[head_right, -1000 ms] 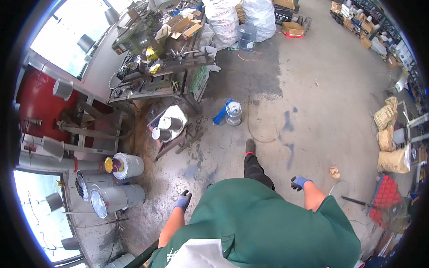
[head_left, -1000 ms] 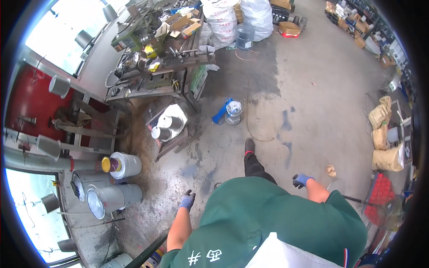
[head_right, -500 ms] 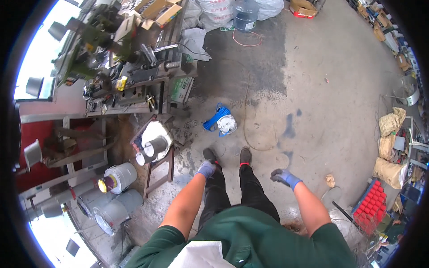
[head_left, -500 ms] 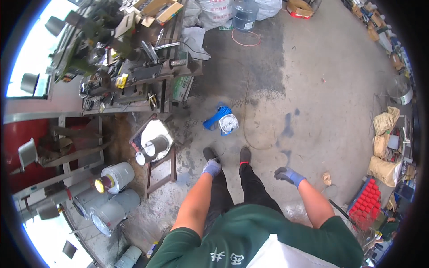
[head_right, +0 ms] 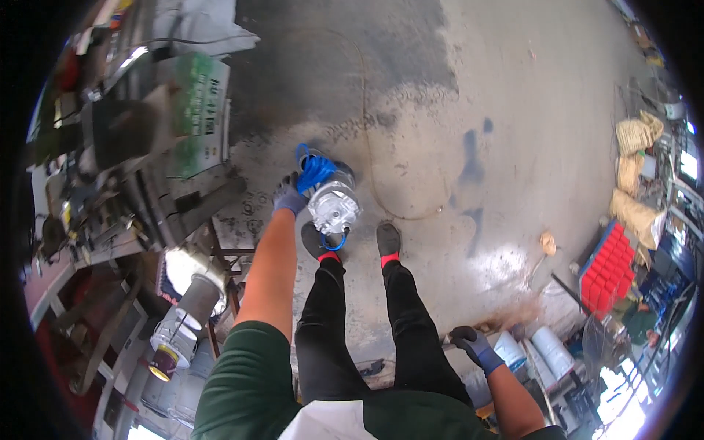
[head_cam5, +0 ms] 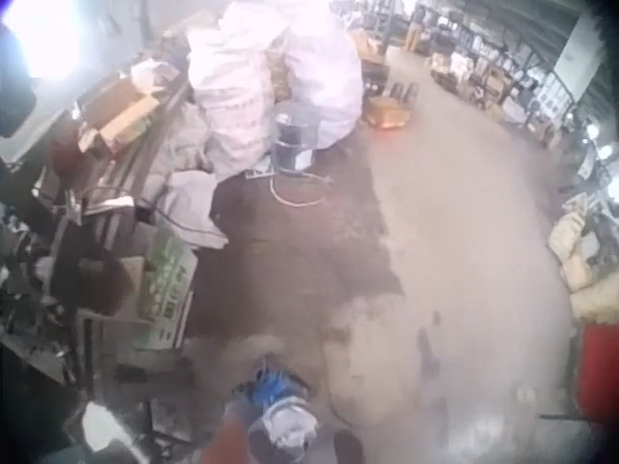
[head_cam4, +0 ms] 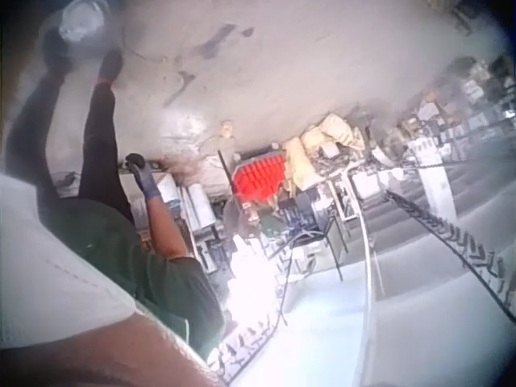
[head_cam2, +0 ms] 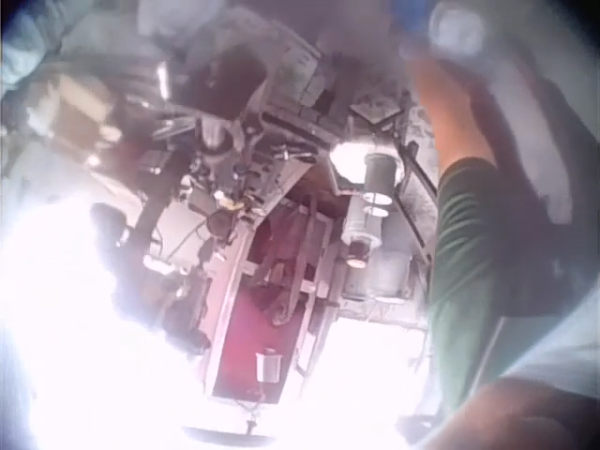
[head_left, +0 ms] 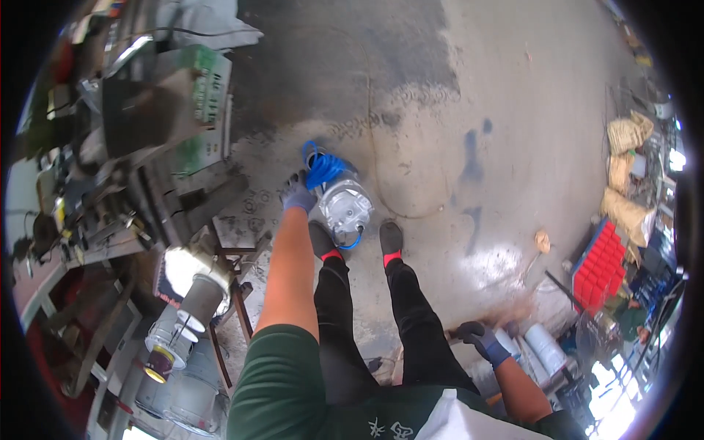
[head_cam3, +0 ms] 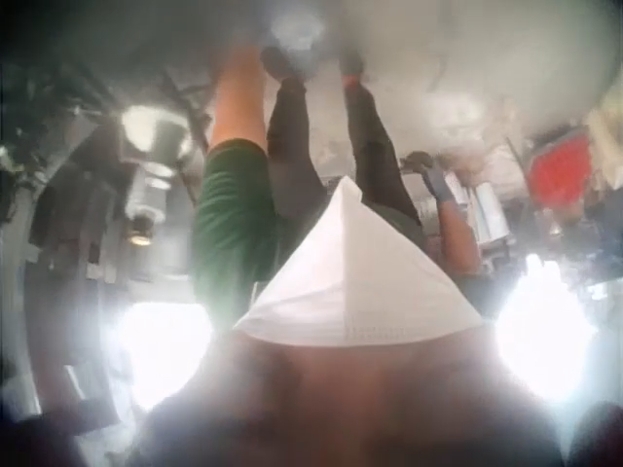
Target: The person picks up a pump from the floor, hangs it on a hook in a spray booth, and applies a coating to the pump using a spray gun.
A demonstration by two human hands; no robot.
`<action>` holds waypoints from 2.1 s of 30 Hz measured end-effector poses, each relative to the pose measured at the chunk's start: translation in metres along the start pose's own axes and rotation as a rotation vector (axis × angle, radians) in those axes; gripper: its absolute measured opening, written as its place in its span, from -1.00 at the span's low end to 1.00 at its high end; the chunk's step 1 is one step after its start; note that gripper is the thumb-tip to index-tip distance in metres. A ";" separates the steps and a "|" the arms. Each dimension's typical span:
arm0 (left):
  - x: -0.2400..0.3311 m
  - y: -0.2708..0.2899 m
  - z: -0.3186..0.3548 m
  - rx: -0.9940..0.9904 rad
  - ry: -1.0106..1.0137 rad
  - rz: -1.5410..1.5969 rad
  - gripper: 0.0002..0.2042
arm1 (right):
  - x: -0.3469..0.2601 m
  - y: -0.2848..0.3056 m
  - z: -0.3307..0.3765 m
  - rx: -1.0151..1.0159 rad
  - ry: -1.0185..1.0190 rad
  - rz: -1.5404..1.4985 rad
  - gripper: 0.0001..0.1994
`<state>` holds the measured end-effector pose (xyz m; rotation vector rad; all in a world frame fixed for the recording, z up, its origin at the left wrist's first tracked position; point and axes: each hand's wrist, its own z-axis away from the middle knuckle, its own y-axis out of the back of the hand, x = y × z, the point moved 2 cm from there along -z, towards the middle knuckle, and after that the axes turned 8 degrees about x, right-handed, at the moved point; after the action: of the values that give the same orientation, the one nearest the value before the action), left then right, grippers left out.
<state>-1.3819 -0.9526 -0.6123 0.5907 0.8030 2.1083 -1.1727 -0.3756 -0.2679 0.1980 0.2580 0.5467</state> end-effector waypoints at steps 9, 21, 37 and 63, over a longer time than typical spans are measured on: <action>-0.036 -0.056 -0.061 0.259 -0.177 0.419 -0.56 | -0.006 -0.005 -0.025 -0.031 -0.005 0.007 -0.75; -0.096 -0.040 0.211 -0.312 0.319 1.814 -0.24 | -0.021 -0.017 -0.060 -0.069 -0.028 -0.134 -0.73; 0.146 0.018 0.234 0.001 0.237 0.892 -0.61 | 0.022 0.024 -0.022 -0.003 -0.129 -0.301 -0.74; 0.228 0.206 0.425 -0.199 -0.905 -0.754 -0.42 | 0.291 -0.133 0.130 0.377 -0.132 -0.512 -0.64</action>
<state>-1.3483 -0.7255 -0.1407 0.8597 0.2141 1.0339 -0.8301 -0.3460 -0.2333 0.5151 0.2692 -0.0281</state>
